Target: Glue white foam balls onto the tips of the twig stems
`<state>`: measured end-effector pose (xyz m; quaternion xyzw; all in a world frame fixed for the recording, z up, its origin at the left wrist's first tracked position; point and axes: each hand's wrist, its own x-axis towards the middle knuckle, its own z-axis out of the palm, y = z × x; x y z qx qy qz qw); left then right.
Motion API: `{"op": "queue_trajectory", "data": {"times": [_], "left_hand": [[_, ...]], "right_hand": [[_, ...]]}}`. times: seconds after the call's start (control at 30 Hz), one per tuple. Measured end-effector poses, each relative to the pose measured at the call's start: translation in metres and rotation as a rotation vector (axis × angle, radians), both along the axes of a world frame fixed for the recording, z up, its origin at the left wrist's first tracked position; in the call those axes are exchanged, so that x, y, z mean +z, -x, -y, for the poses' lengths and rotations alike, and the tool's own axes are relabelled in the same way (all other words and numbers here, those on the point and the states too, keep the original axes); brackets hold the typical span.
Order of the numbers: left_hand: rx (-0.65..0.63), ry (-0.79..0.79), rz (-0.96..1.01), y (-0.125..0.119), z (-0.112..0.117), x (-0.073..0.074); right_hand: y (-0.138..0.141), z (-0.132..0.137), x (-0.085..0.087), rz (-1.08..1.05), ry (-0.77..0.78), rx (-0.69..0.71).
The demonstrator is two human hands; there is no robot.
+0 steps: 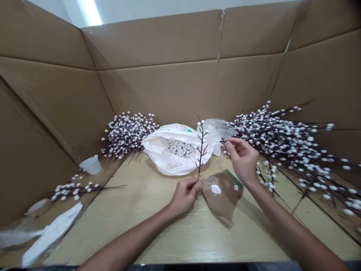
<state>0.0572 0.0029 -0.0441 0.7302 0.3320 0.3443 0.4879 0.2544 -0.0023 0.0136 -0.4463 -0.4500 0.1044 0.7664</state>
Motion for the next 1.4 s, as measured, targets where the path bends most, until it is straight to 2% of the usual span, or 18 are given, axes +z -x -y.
{"op": "queue_trajectory", "data": {"times": [0.23, 0.73, 1.03, 1.4], "left_hand": [[-0.017, 0.002, -0.008, 0.0001, -0.0004, -0.0021], [0.003, -0.008, -0.018, -0.0017, 0.0018, -0.0012], [0.004, 0.007, 0.003, -0.0025, 0.0047, 0.0048], [0.008, -0.022, 0.008, -0.0028, 0.0033, 0.0029]], "right_hand": [[0.0043, -0.0004, -0.0043, 0.032, 0.001, 0.055], [0.0033, -0.001, -0.0061, 0.105, 0.004, 0.067], [0.002, -0.0013, -0.0062, 0.122, -0.016, 0.026], [0.0, -0.0021, -0.0093, 0.205, -0.041, -0.012]]}}
